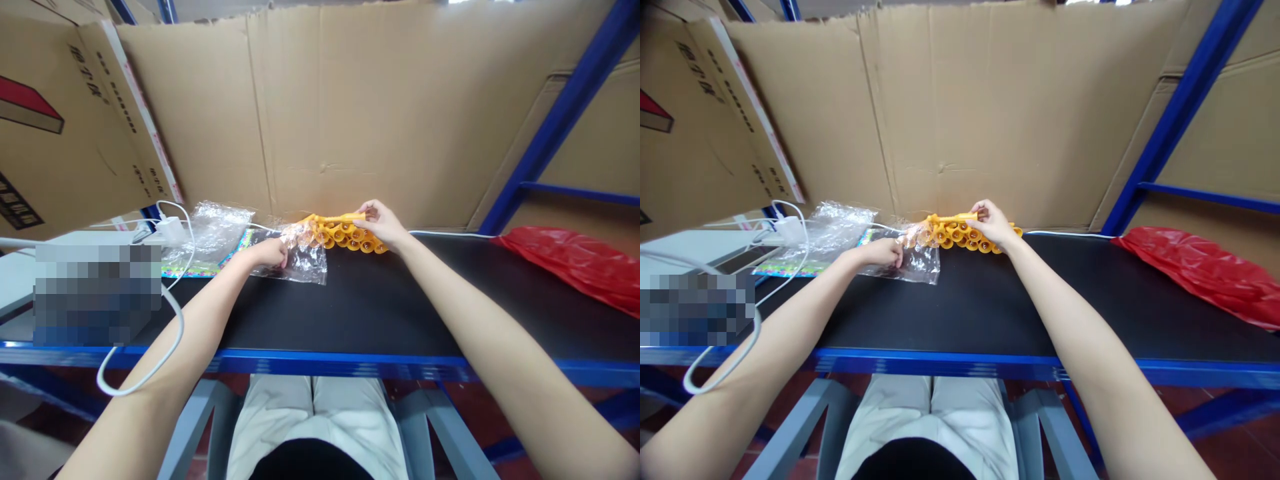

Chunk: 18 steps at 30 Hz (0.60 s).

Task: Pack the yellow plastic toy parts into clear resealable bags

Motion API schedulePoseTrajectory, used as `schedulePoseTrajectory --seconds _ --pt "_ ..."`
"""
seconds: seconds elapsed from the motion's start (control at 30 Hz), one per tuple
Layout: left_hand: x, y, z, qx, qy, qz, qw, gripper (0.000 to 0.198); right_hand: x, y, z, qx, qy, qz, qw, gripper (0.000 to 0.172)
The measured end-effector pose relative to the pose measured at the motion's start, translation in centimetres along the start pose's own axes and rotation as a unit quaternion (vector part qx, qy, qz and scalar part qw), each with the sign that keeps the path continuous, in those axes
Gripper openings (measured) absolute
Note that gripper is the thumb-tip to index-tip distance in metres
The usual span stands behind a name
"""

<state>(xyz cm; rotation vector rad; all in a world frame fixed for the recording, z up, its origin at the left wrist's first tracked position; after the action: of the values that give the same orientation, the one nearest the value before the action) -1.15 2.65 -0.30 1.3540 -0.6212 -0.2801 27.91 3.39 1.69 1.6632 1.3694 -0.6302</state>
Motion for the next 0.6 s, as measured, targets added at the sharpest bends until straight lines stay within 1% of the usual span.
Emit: schedulePoseTrajectory --seconds 0.1,0.23,0.3,0.37,0.43,0.5,0.6 --pt "0.1 0.0 0.2 -0.006 0.037 0.011 0.999 0.017 -1.0 -0.6 0.6 -0.071 -0.035 -0.047 0.996 0.034" --pt "0.5 -0.2 0.3 0.007 0.078 0.049 0.996 0.016 -2.1 -1.0 1.2 -0.137 -0.054 -0.057 0.987 0.033" --pt "0.7 -0.3 0.3 0.012 0.097 0.053 0.994 0.017 -2.6 -1.0 1.4 -0.160 -0.064 -0.059 0.983 0.032" --pt "0.9 -0.4 0.3 0.020 0.108 0.047 0.993 0.020 -3.2 -0.9 1.5 -0.166 -0.067 -0.075 0.981 0.031" --pt "1.1 -0.5 0.3 0.028 0.105 0.027 0.994 0.025 -3.8 -0.9 1.7 -0.160 -0.069 -0.098 0.980 0.032" --pt "1.4 -0.5 0.3 0.049 0.086 -0.008 0.995 0.032 -4.2 -0.9 1.9 -0.159 -0.074 -0.104 0.979 0.034" --pt "2.3 -0.4 0.6 0.094 0.055 -0.060 0.992 0.043 -4.1 -1.0 2.0 -0.188 -0.069 -0.061 0.978 0.031"
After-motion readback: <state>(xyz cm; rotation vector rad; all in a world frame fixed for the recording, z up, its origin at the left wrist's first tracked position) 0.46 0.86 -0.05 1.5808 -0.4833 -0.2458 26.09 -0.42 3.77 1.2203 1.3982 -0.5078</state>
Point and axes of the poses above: each hand's wrist, its own z-axis away from the middle knuckle, its own y-axis out of the back of the hand, x = y × z, the point moved 1 cm from there along -z, towards the middle knuckle, and after that the axes turned 5 degrees about -y, right-handed, at the moved point
